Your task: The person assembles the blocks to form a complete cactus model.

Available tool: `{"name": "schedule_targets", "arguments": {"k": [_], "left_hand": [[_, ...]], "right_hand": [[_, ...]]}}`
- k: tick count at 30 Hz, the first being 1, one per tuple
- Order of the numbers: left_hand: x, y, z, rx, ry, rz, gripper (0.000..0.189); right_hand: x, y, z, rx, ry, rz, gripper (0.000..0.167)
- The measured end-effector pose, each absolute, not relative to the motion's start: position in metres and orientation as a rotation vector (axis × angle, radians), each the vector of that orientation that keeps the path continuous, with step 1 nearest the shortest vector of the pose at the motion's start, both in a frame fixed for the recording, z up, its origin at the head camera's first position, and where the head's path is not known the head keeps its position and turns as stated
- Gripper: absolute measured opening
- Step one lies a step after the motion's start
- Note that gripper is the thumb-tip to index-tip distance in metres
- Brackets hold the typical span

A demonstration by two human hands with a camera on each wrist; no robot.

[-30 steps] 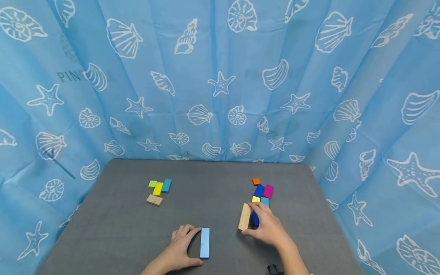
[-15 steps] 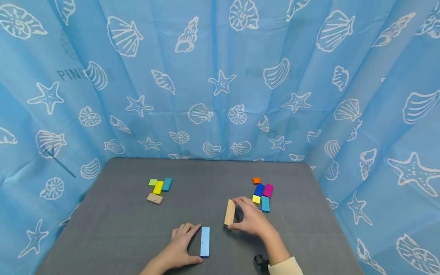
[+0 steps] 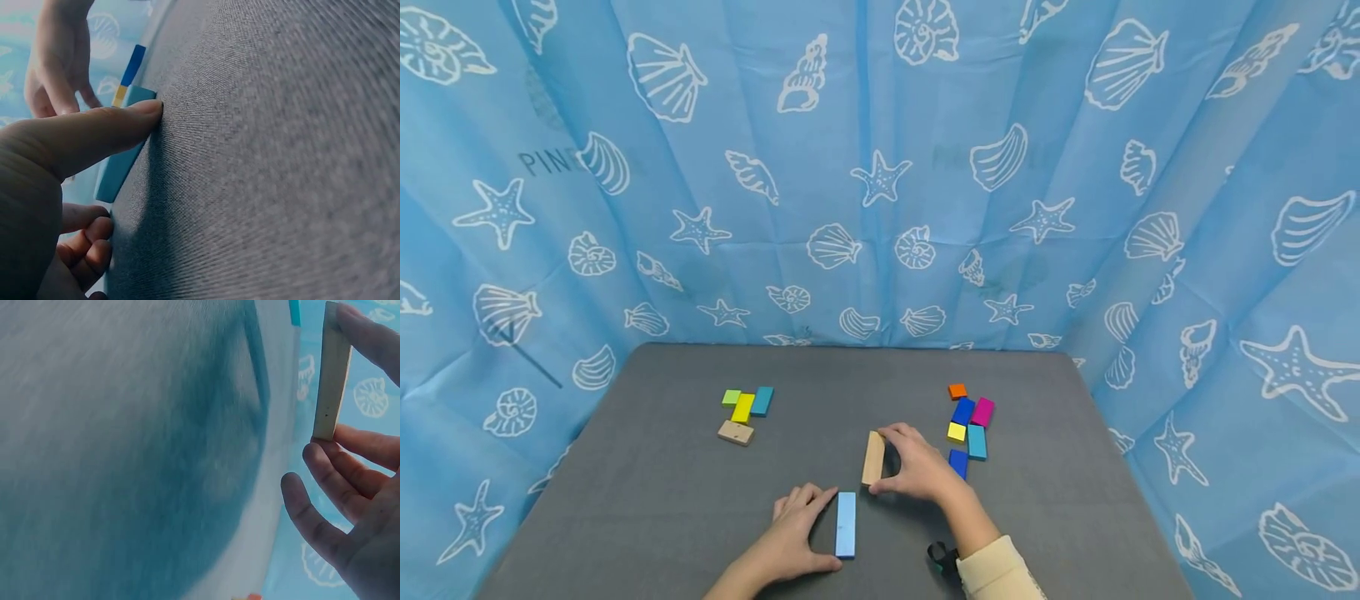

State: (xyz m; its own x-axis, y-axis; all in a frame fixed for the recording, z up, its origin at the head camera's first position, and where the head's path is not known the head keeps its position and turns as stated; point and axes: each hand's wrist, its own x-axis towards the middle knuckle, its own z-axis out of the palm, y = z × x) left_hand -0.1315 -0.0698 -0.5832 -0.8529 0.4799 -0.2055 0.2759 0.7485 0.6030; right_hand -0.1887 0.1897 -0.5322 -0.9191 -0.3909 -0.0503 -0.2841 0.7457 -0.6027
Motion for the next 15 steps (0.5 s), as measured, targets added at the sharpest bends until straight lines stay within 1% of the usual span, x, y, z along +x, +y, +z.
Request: {"name": "schedule_targets", "arguments": {"k": [15], "left_hand": [[-0.132,-0.068,-0.58,0.551,2.581,0.799,0.101]], "right_hand": [[-0.204,0.16,-0.539,-0.64,2.692,-0.838,0.084]]}}
